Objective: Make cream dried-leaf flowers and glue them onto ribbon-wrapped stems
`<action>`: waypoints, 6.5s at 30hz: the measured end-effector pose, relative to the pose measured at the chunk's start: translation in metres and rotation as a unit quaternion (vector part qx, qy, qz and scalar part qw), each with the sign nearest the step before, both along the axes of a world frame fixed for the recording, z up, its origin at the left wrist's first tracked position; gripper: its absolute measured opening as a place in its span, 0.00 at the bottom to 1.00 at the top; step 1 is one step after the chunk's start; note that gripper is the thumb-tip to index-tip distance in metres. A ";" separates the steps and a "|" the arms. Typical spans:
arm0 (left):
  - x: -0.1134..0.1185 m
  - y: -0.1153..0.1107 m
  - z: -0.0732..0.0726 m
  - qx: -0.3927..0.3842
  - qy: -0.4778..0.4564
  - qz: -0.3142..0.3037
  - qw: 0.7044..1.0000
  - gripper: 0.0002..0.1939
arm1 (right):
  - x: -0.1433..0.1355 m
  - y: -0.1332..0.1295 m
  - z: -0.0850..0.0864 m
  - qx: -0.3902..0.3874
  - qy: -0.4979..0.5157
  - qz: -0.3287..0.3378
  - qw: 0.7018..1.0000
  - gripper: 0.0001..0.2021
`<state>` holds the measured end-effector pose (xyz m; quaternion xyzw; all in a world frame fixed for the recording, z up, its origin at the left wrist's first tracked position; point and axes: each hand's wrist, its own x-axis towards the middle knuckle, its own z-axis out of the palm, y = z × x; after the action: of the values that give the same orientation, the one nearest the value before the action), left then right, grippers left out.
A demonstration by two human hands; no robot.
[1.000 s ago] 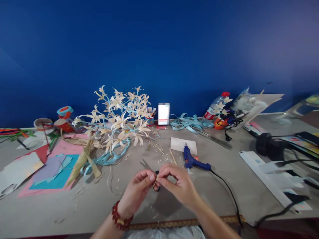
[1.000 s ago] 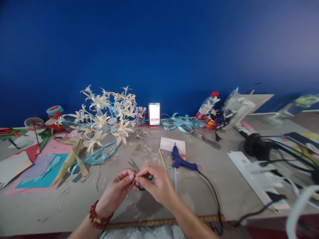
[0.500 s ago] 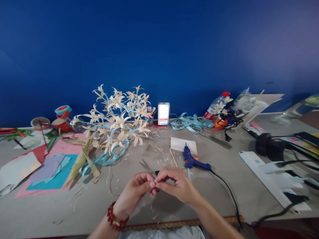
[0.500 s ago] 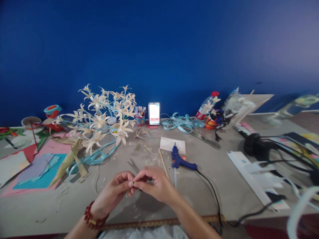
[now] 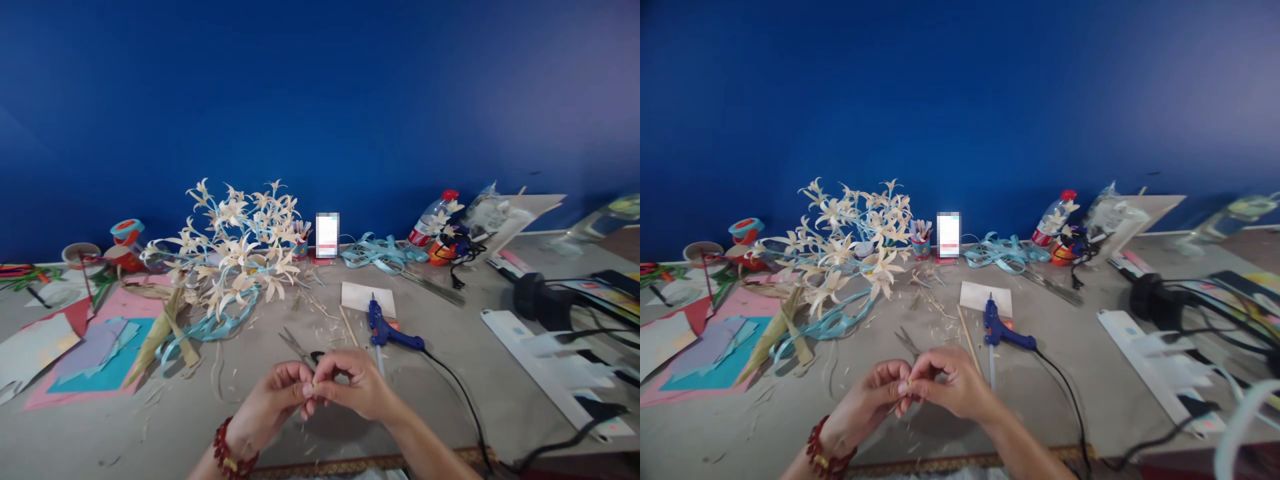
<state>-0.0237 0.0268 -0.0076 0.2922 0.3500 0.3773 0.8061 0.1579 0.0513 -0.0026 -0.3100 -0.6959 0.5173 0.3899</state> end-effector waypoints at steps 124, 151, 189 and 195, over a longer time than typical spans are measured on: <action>0.006 0.043 -0.009 0.100 0.013 0.243 0.965 0.08 | 0.000 0.078 -0.023 -0.022 -0.125 -0.095 0.987 0.10; -0.007 0.028 -0.014 0.141 0.163 0.233 0.948 0.07 | -0.001 -0.002 -0.003 0.043 -0.091 -0.183 0.978 0.08; 0.010 0.010 -0.014 0.104 0.014 0.290 0.951 0.08 | -0.030 -0.019 0.014 0.029 -0.170 -0.162 0.972 0.10; 0.010 0.009 -0.014 0.100 0.005 0.292 0.951 0.08 | -0.030 -0.019 0.017 0.056 -0.169 -0.175 0.968 0.10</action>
<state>-0.0137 0.0359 -0.0212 0.2589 0.3846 0.6276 0.6254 0.1280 0.0318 0.0140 -0.4872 -0.7149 0.3411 0.3677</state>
